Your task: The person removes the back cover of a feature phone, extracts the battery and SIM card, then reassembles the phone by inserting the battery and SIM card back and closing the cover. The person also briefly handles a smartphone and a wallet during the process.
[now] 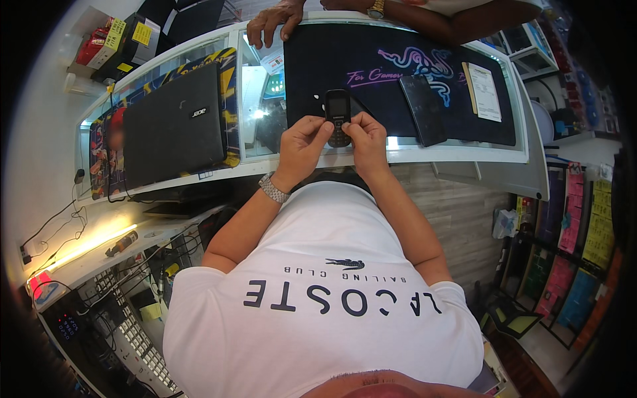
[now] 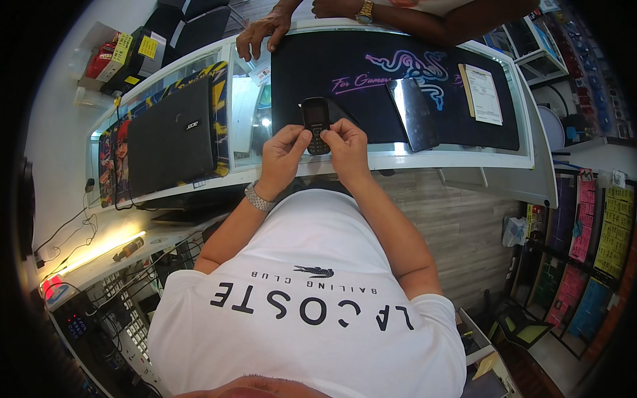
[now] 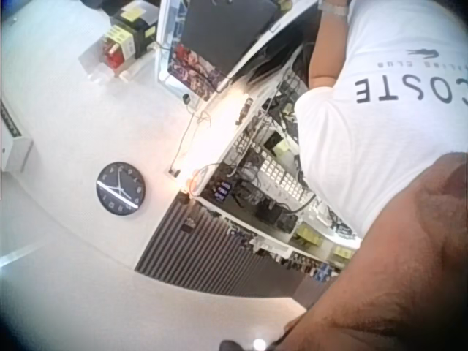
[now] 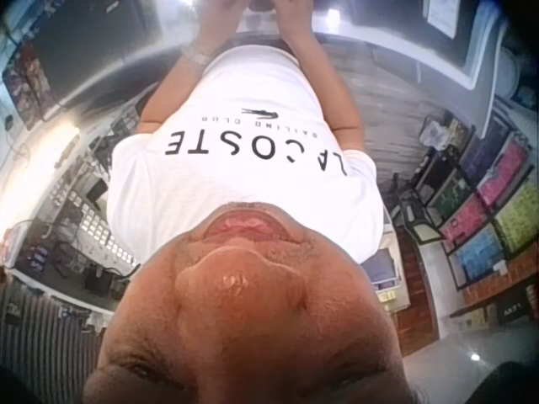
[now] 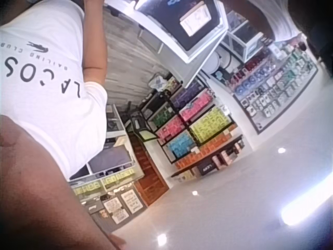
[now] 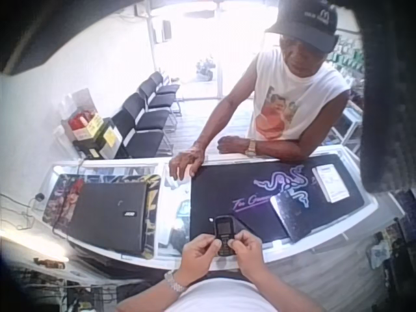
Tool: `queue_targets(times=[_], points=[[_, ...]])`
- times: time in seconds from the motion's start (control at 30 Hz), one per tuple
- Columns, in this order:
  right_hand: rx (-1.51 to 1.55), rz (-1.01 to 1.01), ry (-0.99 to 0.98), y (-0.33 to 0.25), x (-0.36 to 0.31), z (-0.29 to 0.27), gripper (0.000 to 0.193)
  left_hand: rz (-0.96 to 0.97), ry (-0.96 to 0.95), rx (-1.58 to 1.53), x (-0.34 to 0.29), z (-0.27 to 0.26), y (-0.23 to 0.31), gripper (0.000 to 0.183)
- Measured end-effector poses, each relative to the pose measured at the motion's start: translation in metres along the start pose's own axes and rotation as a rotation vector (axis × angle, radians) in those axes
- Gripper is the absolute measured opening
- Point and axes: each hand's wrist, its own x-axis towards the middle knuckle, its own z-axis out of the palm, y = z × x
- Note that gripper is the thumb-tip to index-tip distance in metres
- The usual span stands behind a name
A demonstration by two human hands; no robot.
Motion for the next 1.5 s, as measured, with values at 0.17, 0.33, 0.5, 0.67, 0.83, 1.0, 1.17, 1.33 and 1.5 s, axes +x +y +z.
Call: queue_targets(times=[0.17,0.33,0.5,0.67,0.83,1.0,1.17,1.33,1.5], points=[[-0.009,-0.003,0.006,0.002,0.001,-0.001,0.013,-0.008,0.0,0.005,0.0,0.0,0.0,0.018],[-0.025,-0.008,0.009,0.002,0.001,-0.001,0.012,-0.007,-0.003,-0.003,0.0,0.0,0.0,0.019],[0.005,-0.008,0.013,0.005,0.001,-0.001,0.011,-0.003,-0.003,-0.011,0.0,0.0,-0.001,0.02],[0.028,-0.02,0.011,0.01,0.003,-0.002,0.012,-0.011,-0.002,0.02,0.0,0.0,0.002,0.02],[0.038,-0.021,0.008,0.011,0.004,-0.002,0.011,-0.006,0.002,0.017,0.0,-0.001,-0.002,0.02],[0.04,-0.026,0.007,0.011,0.004,-0.002,0.011,-0.01,0.002,0.012,0.0,0.0,0.0,0.019],[0.035,-0.016,0.009,0.009,0.003,-0.002,0.011,-0.014,-0.002,-0.011,0.0,0.0,0.0,0.019],[0.047,-0.022,0.011,0.011,0.004,-0.002,0.012,-0.005,0.001,-0.012,0.0,0.0,-0.001,0.02],[0.047,-0.02,0.012,0.01,0.004,-0.002,0.013,-0.013,0.0,-0.005,0.0,0.0,-0.001,0.02]])
